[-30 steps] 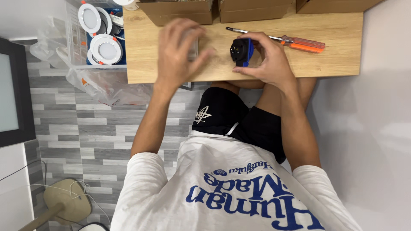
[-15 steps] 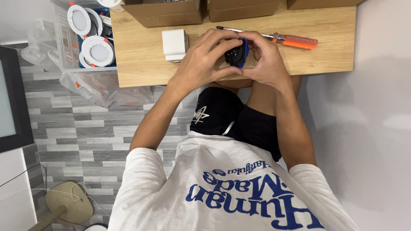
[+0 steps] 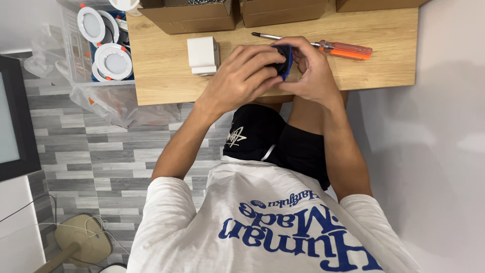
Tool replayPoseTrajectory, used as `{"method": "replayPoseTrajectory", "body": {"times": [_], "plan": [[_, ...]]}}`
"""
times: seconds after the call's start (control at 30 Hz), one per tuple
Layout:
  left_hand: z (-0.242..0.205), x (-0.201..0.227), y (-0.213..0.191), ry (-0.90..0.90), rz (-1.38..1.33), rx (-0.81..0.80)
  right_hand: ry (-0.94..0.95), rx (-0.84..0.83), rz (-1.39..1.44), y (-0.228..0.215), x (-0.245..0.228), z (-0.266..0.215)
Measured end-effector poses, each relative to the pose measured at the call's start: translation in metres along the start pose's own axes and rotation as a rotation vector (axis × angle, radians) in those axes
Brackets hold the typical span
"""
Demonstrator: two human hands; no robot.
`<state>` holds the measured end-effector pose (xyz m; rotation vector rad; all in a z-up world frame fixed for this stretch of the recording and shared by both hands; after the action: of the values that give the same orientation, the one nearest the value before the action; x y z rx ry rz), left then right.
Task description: The person uses a screwdriver to tighten screws on a white electrical box with a blue cover. They repeatedly assemble and disassemble the components, placing the blue cover into a cardboard box and retrieving a white box from a nearby container.
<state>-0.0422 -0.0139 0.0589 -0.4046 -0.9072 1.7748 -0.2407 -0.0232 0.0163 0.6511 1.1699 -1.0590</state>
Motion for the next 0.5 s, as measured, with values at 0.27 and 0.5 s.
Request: {"method": "replayPoseTrajectory", "body": {"times": [0.27,0.5], "plan": [[0.011,0.000,-0.016,-0.043,-0.135,-0.091,-0.001,0.002,-0.006,0.001,-0.003,-0.003],[0.031,-0.019,-0.032,-0.088,-0.237,-0.103,0.020,-0.066,-0.093,-0.002,-0.002,-0.002]]}}
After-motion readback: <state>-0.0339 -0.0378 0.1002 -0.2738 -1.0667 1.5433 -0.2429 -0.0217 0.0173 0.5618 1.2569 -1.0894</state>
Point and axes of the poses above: each hand's wrist, its own z-axis towards the middle knuckle, its own y-axis out of the palm, x = y × z, the point moved 3 cm from there along z, towards the middle knuckle, and after that the axes turned 5 degrees about z, right-handed, at the moved point
